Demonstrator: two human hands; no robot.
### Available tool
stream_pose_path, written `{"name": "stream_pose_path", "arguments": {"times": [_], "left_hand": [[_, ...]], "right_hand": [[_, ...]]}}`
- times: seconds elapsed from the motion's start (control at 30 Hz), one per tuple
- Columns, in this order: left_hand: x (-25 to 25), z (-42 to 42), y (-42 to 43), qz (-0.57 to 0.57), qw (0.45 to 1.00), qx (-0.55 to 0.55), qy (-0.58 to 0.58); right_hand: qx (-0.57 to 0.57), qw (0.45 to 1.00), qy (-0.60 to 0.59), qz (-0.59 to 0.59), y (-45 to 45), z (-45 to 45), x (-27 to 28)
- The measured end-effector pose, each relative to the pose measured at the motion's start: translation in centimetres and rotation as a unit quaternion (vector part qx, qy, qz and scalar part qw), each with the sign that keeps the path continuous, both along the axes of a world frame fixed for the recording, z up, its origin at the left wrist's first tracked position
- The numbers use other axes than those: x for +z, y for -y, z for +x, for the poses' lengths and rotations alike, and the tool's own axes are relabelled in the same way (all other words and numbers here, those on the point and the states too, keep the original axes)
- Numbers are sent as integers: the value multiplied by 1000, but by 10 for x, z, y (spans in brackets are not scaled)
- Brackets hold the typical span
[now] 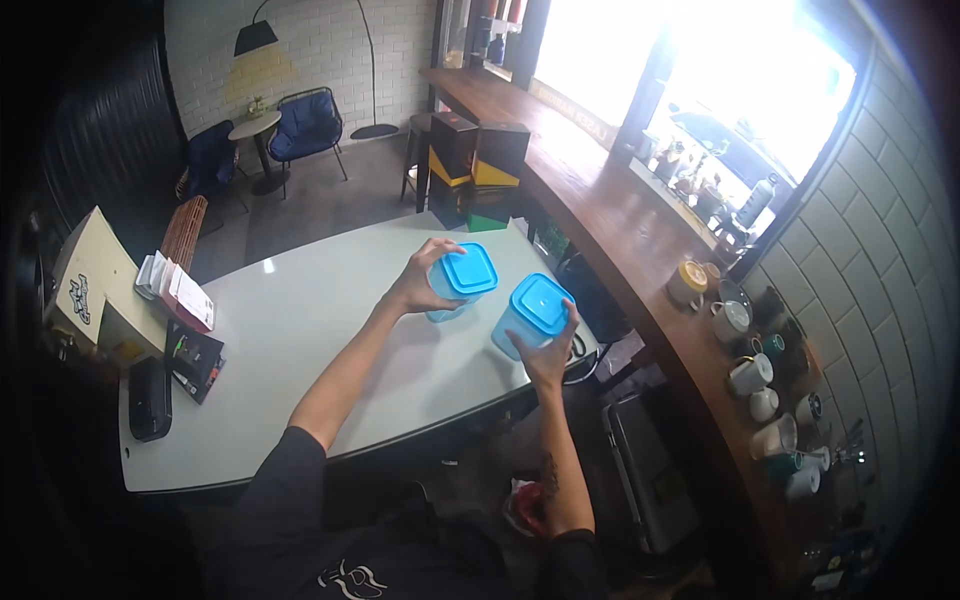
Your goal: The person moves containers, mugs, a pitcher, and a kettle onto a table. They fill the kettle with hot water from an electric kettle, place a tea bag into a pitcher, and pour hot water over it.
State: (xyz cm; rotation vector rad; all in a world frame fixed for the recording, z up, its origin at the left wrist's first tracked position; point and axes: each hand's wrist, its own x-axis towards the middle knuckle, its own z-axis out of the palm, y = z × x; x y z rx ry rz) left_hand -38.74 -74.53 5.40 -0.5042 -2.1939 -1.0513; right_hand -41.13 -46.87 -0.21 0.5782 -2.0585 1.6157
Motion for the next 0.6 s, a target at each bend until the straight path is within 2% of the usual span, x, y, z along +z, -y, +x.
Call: {"name": "stream_pose_path", "arguments": {"times": [0.07,0.13,0.2,0.23,0.4,0.47,0.6], "left_hand": [[-43,-18,21,-58,993,59,83],[-71,-28,37,-46,994,67,75],[-87,-34,49,22,993,101,48],[-89,-38,51,61,991,103,62],[-89,-75,60,37,993,96,65],[-76,-83,63,28,986,86,138],[-72,-98,76,13,970,128,204]], "right_hand": [[-44,996,-40,65,21,-19,-34],[-9,997,-30,75,36,-26,-60],[-39,997,-19,70,48,-32,-65],[-41,996,-16,72,53,-40,-65],[-43,994,-26,93,84,-93,-78],[-24,995,-26,97,94,-117,-83],[21,996,-42,79,124,-157,-83]]}}
